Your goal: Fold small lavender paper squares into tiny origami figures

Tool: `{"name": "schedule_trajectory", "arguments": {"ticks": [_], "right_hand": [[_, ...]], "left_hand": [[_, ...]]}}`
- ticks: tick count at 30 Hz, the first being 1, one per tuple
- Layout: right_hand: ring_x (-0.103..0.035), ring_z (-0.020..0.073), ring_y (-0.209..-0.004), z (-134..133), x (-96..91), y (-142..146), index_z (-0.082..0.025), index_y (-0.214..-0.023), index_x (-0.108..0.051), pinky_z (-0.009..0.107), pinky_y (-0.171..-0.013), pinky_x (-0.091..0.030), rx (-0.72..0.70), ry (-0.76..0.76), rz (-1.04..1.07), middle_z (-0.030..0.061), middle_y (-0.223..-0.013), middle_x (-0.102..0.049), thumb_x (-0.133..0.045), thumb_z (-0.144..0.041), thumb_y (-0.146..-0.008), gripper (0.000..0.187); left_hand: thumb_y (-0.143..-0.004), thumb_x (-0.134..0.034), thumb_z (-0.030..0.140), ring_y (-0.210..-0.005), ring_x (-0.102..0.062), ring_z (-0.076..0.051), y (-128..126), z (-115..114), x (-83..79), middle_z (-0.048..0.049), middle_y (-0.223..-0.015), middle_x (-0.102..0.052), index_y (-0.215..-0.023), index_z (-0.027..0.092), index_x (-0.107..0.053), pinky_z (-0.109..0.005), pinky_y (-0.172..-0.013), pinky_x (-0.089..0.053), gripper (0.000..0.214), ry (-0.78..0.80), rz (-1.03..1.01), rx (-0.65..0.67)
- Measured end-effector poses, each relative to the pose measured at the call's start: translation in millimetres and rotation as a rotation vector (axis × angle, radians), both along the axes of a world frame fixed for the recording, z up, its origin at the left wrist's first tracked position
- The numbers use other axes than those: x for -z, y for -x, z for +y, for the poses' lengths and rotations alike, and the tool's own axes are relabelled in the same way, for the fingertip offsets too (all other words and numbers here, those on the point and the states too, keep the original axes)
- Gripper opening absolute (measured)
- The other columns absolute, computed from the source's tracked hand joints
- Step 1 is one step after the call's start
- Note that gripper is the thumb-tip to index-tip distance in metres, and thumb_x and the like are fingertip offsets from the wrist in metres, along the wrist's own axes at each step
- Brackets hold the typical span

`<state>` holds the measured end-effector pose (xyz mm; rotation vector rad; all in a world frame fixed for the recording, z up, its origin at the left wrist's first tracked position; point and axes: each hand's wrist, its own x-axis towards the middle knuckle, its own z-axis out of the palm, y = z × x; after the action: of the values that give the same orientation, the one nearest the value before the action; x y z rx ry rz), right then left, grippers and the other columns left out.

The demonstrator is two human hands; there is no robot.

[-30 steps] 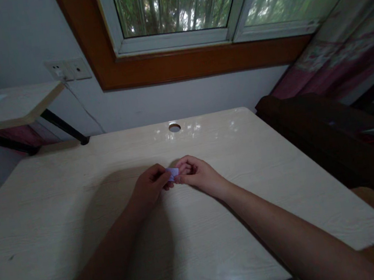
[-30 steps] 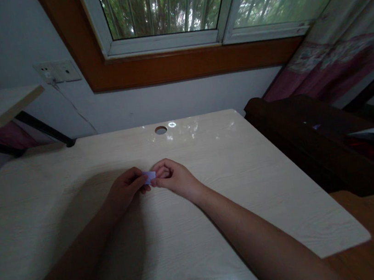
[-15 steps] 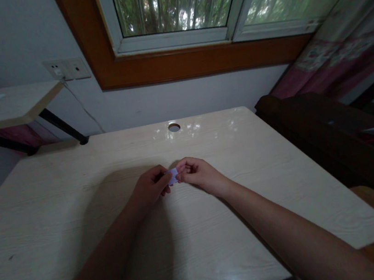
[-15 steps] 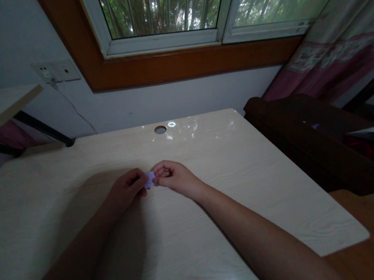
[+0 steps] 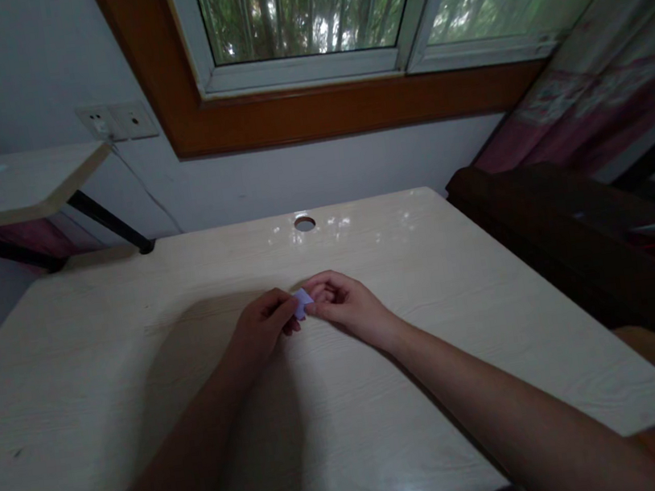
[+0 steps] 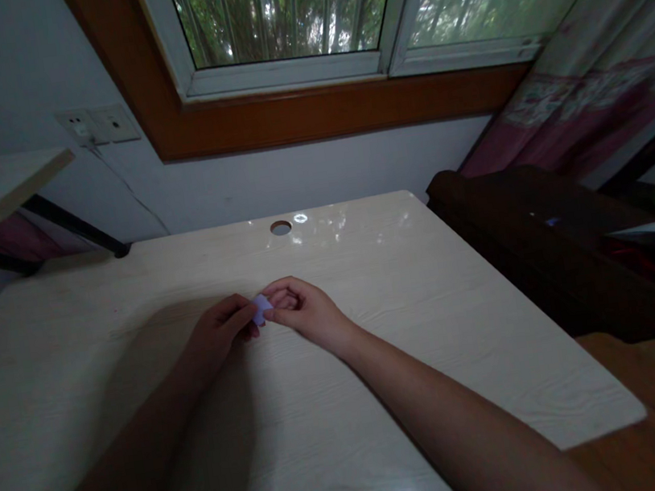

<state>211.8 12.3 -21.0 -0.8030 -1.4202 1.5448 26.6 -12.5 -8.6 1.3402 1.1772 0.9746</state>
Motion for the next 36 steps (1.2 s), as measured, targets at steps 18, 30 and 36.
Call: {"name": "schedule_trajectory", "arguments": {"ticks": [18, 30, 36], "right_hand": [[-0.065, 0.0153, -0.075, 3, 2.5, -2, -0.019, -0.092, -0.068, 0.033, -0.075, -0.051, -0.020, 0.079, 0.037, 0.0028, -0.083, -0.071, -0.081, -0.035, -0.072, 0.029], [-0.063, 0.0133, -0.071, 7, 8.0, -3, -0.017, -0.091, -0.067, 0.029, -0.070, -0.048, -0.035, 0.107, 0.052, 0.0020, -0.079, -0.070, -0.080, -0.031, -0.073, 0.026], [-0.064, 0.0155, -0.072, 8, 12.2, -3, -0.017, -0.091, -0.066, 0.033, -0.072, -0.050, -0.060, 0.094, 0.039, 0.0019, -0.078, -0.069, -0.080, -0.034, -0.073, 0.028]], "left_hand": [[-0.089, -0.054, 0.039, -0.063, -0.059, -0.013, 1, 0, -0.4, -0.0034, -0.068, -0.066, -0.079, 0.014, -0.067, -0.024, -0.062, -0.046, 0.030, 0.010, 0.002, 0.109], [-0.083, -0.064, 0.035, -0.064, -0.063, -0.014, 4, 2, 9.2, -0.0035, -0.073, -0.070, -0.085, 0.015, -0.067, -0.025, -0.063, -0.049, 0.020, 0.003, 0.108, 0.113], [-0.083, -0.064, 0.038, -0.061, -0.063, -0.014, 1, 1, 3.4, -0.0034, -0.071, -0.070, -0.079, 0.015, -0.067, -0.025, -0.061, -0.049, 0.024, -0.005, 0.128, 0.077]]}}
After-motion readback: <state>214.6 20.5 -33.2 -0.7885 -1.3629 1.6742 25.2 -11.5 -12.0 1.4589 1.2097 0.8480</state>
